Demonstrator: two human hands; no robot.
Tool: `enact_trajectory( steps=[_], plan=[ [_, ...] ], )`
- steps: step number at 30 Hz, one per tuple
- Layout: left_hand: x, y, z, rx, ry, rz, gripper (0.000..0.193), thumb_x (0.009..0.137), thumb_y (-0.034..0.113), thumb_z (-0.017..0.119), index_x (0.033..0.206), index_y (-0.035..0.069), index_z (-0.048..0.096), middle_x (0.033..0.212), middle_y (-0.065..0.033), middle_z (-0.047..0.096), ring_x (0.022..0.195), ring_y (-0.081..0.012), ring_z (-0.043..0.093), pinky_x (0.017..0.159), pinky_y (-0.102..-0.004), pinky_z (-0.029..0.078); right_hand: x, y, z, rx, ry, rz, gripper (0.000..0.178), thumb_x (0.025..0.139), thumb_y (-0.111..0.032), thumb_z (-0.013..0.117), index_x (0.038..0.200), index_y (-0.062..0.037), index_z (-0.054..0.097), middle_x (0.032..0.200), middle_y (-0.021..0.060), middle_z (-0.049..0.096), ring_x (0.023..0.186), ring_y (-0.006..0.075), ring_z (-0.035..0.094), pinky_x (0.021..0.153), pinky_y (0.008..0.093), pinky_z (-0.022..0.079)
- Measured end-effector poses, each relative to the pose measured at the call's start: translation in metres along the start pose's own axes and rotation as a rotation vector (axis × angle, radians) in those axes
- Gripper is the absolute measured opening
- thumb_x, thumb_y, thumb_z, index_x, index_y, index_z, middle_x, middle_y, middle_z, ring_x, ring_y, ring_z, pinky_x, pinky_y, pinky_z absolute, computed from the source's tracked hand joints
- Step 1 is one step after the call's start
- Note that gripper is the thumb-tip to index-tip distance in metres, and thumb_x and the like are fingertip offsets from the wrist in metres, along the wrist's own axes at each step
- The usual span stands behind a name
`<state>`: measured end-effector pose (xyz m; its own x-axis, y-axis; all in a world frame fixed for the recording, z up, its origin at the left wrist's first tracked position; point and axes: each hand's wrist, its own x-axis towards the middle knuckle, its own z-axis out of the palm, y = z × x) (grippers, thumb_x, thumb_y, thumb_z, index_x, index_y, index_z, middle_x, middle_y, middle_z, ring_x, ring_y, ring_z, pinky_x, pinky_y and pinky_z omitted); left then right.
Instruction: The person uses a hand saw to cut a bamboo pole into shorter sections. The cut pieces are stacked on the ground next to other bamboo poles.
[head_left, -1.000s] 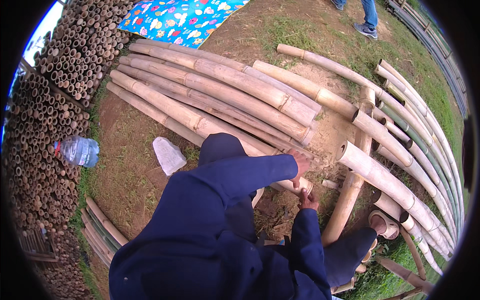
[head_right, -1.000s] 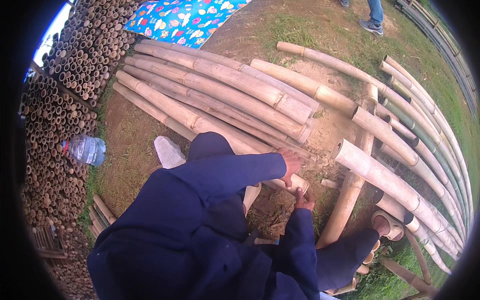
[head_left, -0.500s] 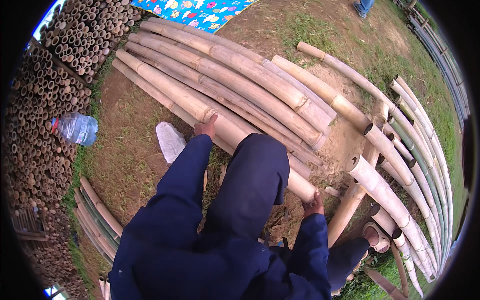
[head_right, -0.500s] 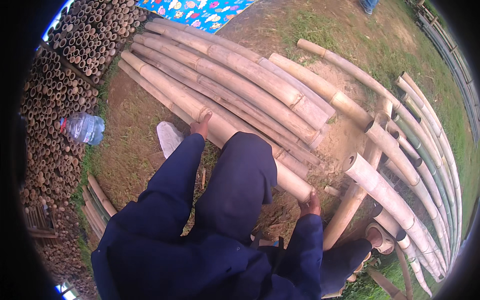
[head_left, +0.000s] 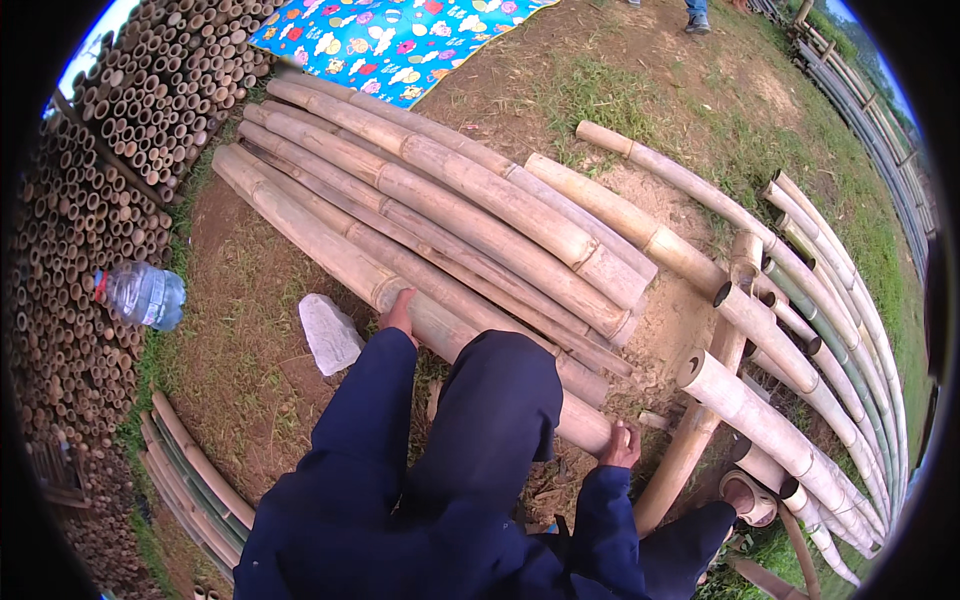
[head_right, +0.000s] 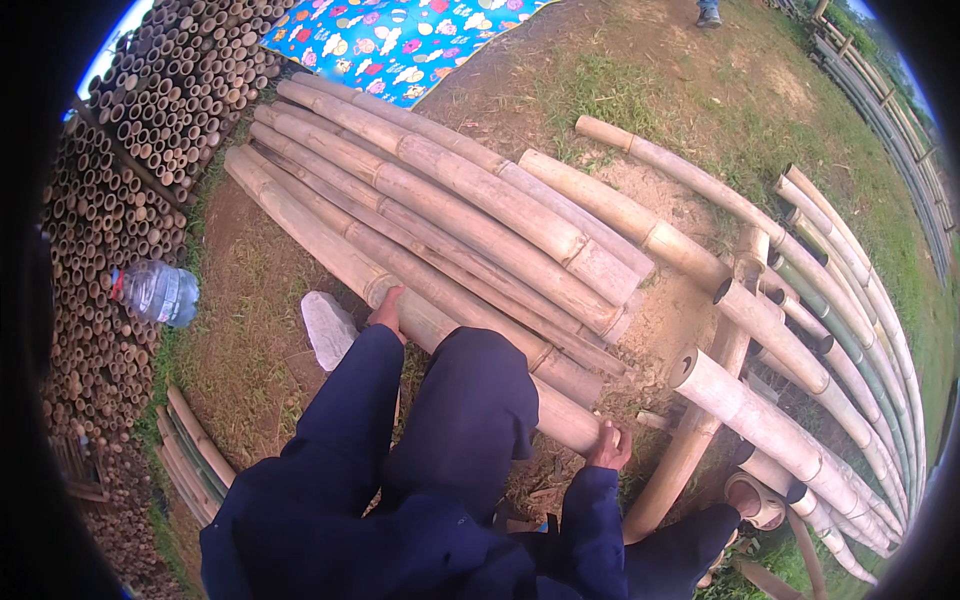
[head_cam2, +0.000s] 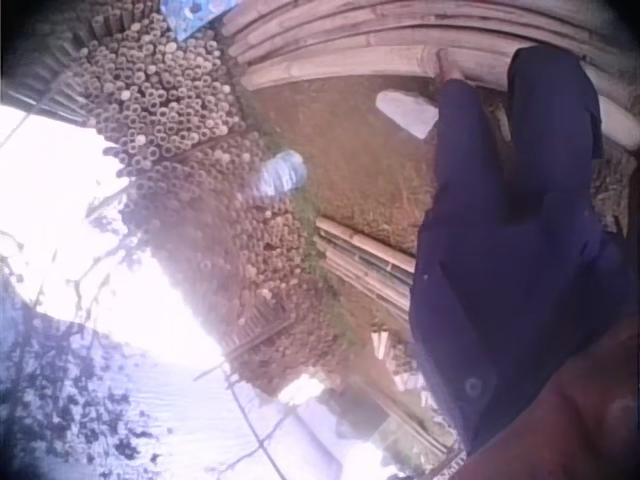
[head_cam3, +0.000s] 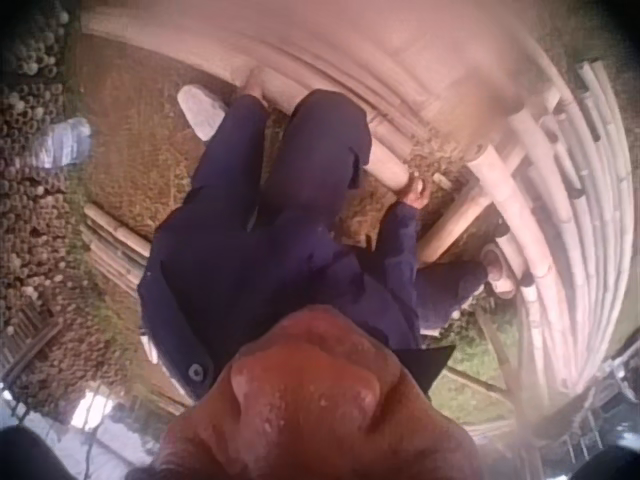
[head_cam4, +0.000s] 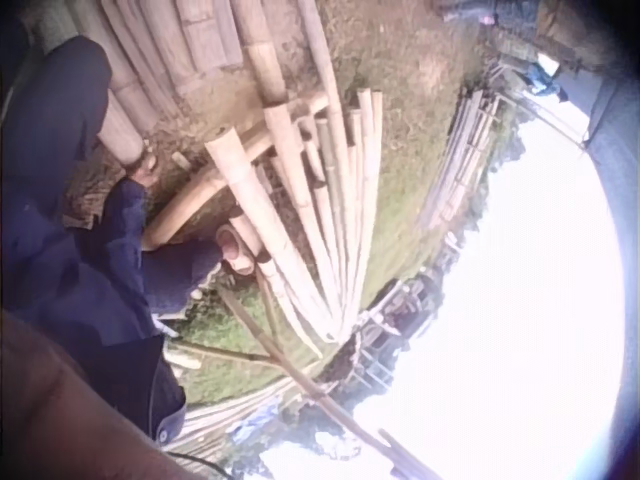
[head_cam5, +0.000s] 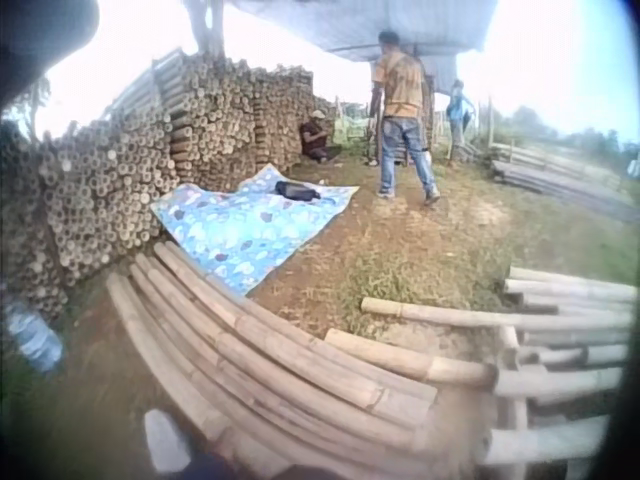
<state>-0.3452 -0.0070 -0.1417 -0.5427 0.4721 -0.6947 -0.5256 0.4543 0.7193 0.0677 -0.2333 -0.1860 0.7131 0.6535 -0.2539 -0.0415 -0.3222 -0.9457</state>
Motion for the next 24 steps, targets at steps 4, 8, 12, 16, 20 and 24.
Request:
enact_trajectory(
  steps=[4,8,12,16,20,24],
  plan=[
    [0.012,0.001,0.002,-0.177,-0.204,0.079,0.078,0.077,0.034,0.089,0.135,-0.006,0.057,0.126,-0.0189,0.067,0.107,-0.0329,0.069,0.094,-0.0487,0.057,-0.011,-0.029,-0.002,-0.046,-0.009,-0.215,0.027,0.098,-0.029,0.07,0.103,-0.0037,0.065,0.092,0.0041,0.062,0.086,0.0157,0.056,0.083,0.0327,0.047],
    [0.011,0.045,0.043,-0.212,-0.354,0.088,0.068,0.081,0.036,0.086,0.134,0.003,0.059,0.129,-0.0175,0.066,0.114,-0.032,0.067,0.104,-0.0484,0.053,-0.024,-0.048,0.019,0.151,0.086,-0.168,0.029,0.1,-0.032,0.067,0.111,-0.0054,0.064,0.099,0.0051,0.061,0.091,0.0152,0.056,0.085,0.0316,0.047],
    [0.028,0.097,0.085,-0.237,-0.461,0.136,0.065,0.083,0.042,0.083,0.134,0.008,0.06,0.13,-0.0154,0.066,0.12,-0.0324,0.064,0.108,-0.0489,0.05,-0.023,-0.088,0.051,0.167,0.123,-0.326,0.038,0.1,-0.035,0.067,0.114,-0.0006,0.063,0.107,0.0114,0.064,0.101,0.0207,0.059,0.096,0.0377,0.048],
    [0.049,0.115,0.118,-0.258,-0.582,0.067,0.063,0.086,0.049,0.078,0.134,0.012,0.062,0.132,-0.0121,0.067,0.125,-0.0321,0.061,0.11,-0.0498,0.048,0.0,-0.147,0.082,0.067,0.14,-0.513,0.032,0.103,-0.027,0.066,0.118,0.0013,0.061,0.112,0.0115,0.064,0.107,0.0205,0.058,0.101,0.0374,0.046],
    [0.091,0.132,0.14,-0.273,-0.577,0.127,0.071,0.087,0.056,0.075,0.14,0.011,0.061,0.131,-0.0125,0.067,0.125,-0.0318,0.061,0.113,-0.0476,0.046,0.042,-0.18,0.107,0.087,0.052,-0.48,0.027,0.105,-0.022,0.065,0.118,0.0008,0.062,0.111,0.0108,0.064,0.106,0.0196,0.058,0.1,0.0358,0.046],
    [0.132,0.142,0.18,0.532,-0.184,0.228,0.092,0.08,0.07,0.077,0.137,-0.001,0.063,0.142,-0.0177,0.063,0.132,-0.0324,0.059,0.113,-0.045,0.046,0.085,-0.172,0.143,-0.19,0.068,-0.502,0.039,0.104,-0.02,0.066,0.134,0.0014,0.055,0.128,0.0203,0.06,0.12,0.0295,0.056,0.108,0.0426,0.042]
  ],
)
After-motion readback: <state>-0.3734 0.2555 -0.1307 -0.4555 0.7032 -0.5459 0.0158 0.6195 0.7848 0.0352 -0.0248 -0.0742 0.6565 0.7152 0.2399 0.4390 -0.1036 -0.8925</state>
